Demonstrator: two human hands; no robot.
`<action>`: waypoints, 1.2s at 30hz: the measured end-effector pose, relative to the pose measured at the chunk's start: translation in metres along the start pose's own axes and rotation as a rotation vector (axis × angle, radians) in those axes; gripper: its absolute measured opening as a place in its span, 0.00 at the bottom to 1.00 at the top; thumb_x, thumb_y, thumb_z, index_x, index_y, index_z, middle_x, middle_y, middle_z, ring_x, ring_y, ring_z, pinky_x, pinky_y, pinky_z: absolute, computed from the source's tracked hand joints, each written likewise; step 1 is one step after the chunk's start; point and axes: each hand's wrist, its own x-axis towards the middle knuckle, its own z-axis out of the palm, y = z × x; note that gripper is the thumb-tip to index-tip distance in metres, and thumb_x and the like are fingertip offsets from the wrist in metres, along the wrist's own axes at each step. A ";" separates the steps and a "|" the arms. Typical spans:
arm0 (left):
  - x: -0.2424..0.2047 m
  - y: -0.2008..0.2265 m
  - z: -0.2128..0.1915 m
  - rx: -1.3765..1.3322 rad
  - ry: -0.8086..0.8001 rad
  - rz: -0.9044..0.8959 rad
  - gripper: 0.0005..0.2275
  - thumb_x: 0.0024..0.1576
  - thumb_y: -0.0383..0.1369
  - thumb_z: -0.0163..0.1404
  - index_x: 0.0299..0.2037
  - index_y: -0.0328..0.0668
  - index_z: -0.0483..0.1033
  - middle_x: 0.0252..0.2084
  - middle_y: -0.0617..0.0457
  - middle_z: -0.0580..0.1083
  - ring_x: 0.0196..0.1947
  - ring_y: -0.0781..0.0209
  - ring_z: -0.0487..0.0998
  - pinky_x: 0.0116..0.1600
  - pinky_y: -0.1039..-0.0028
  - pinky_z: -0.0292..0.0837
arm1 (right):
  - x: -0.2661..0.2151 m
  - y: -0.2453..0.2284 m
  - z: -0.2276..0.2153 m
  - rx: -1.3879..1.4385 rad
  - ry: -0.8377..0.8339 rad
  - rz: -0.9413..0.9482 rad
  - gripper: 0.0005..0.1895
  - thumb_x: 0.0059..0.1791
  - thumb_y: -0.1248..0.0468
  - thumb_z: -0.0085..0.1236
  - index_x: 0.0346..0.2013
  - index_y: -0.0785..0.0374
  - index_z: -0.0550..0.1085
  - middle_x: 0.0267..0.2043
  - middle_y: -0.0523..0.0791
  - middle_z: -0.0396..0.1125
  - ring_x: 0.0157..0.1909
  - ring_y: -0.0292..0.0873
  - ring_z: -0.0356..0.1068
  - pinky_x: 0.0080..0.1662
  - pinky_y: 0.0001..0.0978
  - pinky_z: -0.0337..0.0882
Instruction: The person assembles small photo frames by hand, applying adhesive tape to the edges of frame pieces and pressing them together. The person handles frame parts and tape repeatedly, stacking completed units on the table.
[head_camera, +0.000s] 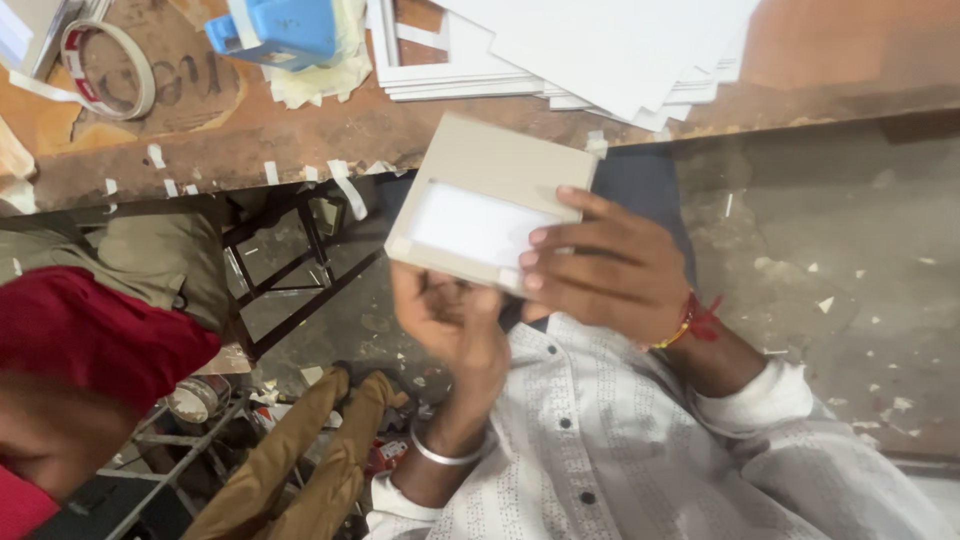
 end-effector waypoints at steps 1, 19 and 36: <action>0.000 0.006 0.004 -0.015 0.010 -0.087 0.20 0.59 0.28 0.59 0.59 0.31 0.66 0.47 0.51 0.74 0.44 0.68 0.76 0.48 0.79 0.76 | 0.000 -0.001 0.001 -0.026 -0.046 -0.050 0.12 0.51 0.58 0.68 0.45 0.59 0.79 0.47 0.42 0.75 0.54 0.47 0.75 0.64 0.57 0.71; 0.038 0.004 0.005 -0.071 -0.286 -0.468 0.14 0.66 0.32 0.50 0.59 0.33 0.69 0.42 0.44 0.82 0.35 0.67 0.80 0.43 0.78 0.78 | -0.011 0.038 -0.020 -0.534 0.014 0.063 0.10 0.49 0.63 0.72 0.44 0.47 0.85 0.58 0.44 0.73 0.72 0.54 0.57 0.73 0.66 0.50; 0.030 -0.020 -0.002 0.054 -0.293 -0.413 0.09 0.65 0.28 0.53 0.53 0.33 0.74 0.38 0.52 0.79 0.34 0.73 0.74 0.41 0.83 0.70 | 0.041 0.066 -0.062 -0.719 -0.401 0.451 0.24 0.52 0.75 0.61 0.58 0.47 0.80 0.61 0.56 0.63 0.63 0.63 0.62 0.58 0.55 0.66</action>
